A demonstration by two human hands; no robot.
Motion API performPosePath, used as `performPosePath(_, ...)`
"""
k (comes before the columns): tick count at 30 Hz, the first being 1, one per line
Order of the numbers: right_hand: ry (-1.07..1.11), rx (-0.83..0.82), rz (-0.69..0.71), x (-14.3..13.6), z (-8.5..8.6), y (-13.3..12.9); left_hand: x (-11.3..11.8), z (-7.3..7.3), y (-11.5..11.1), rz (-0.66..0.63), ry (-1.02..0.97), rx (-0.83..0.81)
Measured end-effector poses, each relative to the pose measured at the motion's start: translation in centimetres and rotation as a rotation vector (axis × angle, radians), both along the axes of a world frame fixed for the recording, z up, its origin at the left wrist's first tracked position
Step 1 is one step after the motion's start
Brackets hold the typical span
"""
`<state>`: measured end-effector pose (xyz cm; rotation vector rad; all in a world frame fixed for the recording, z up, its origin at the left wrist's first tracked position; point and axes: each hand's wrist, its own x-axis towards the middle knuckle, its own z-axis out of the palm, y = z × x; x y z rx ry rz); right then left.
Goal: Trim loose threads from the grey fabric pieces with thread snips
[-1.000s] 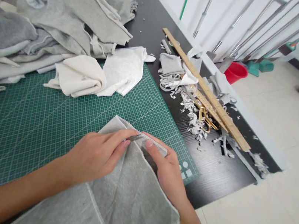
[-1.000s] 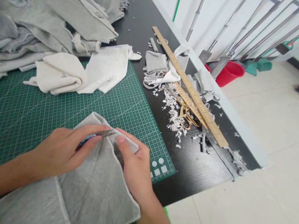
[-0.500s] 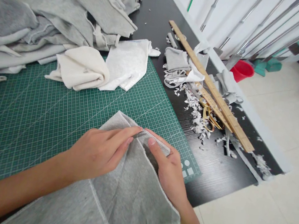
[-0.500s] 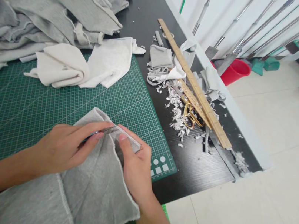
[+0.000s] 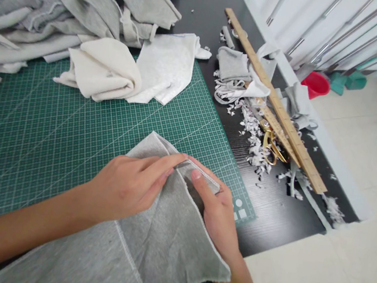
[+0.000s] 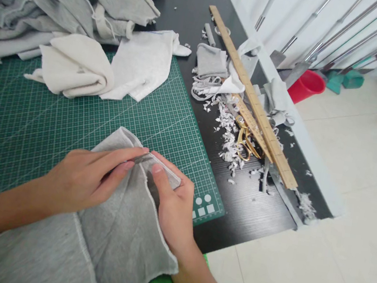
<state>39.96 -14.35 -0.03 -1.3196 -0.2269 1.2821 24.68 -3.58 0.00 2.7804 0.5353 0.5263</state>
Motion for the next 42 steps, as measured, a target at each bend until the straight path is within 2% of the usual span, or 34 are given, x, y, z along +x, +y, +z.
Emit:
performPosePath(12, -0.012, -0.035, 0.003, 0.0, 0.1, 0.0, 0.1, 0.0, -0.1, 0.017, 0.002, -0.078)
performPosePath(22, 0.016, -0.038, 0.001, 0.1, 0.2, -0.1, -0.2, 0.3, -0.2, 0.027, 0.053, -0.005)
performPosePath(31, -0.063, -0.041, 0.006, -0.3, 0.5, -0.2, -0.2, 0.7, -0.9, 0.019, 0.109, 0.082)
performPosePath(35, -0.138, -0.038, 0.015, -0.4, 0.5, -0.3, -0.1, 0.6, -1.2, 0.045, 0.085, 0.070)
performPosePath(42, -0.138, -0.041, 0.014, -0.4, 0.4, -0.5, 0.1, 0.2, -1.3, 0.053, 0.042, 0.017)
